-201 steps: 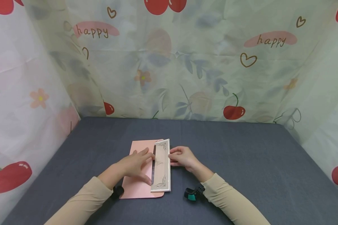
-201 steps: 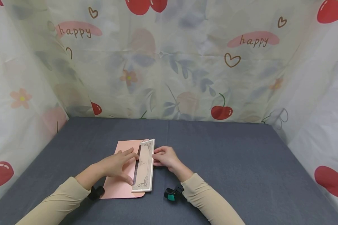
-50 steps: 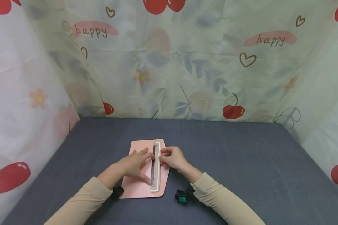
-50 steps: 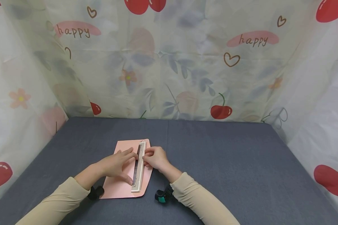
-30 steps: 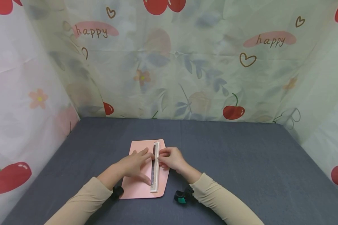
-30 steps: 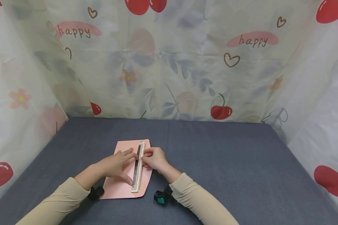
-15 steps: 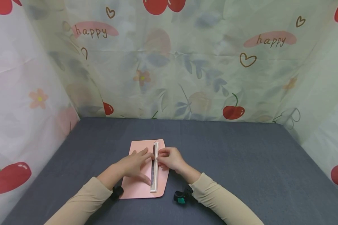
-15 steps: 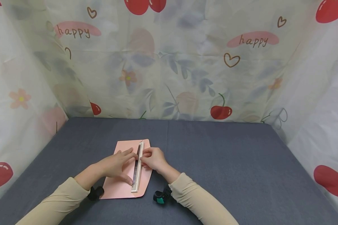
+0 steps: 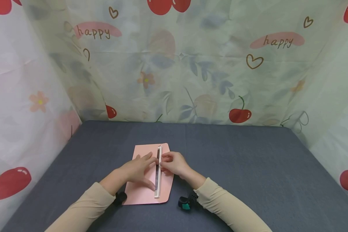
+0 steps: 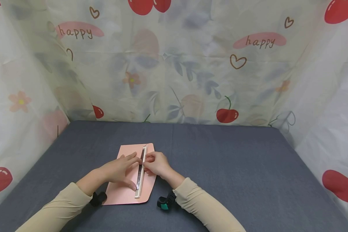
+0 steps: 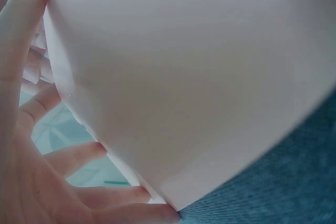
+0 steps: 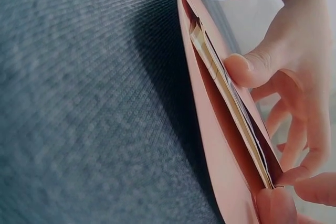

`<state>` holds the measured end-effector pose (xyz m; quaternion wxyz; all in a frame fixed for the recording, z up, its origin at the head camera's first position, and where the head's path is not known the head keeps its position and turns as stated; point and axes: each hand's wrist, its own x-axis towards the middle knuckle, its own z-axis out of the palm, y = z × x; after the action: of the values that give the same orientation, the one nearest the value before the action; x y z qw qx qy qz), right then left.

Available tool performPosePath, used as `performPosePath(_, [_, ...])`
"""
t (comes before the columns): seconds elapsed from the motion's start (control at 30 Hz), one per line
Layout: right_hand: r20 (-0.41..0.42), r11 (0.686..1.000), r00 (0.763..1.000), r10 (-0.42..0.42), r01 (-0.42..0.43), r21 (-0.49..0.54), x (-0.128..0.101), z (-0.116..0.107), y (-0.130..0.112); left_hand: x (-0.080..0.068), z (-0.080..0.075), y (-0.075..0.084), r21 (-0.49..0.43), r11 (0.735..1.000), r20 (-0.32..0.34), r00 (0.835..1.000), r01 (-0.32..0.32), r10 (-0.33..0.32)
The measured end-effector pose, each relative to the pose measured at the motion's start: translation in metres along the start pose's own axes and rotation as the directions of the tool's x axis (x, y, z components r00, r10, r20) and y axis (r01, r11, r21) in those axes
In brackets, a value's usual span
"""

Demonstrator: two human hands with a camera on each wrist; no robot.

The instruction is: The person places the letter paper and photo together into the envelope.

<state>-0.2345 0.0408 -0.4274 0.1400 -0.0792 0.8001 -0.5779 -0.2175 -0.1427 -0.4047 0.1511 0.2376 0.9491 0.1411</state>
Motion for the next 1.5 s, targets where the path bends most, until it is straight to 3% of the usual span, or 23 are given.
performPosePath(1.5, [0.072,0.998,0.997,0.026,-0.030,0.049,0.0020,0.0020,-0.0014,-0.0007,-0.0009,0.0006,0.006,1.000,0.009,1.000,0.009,-0.009])
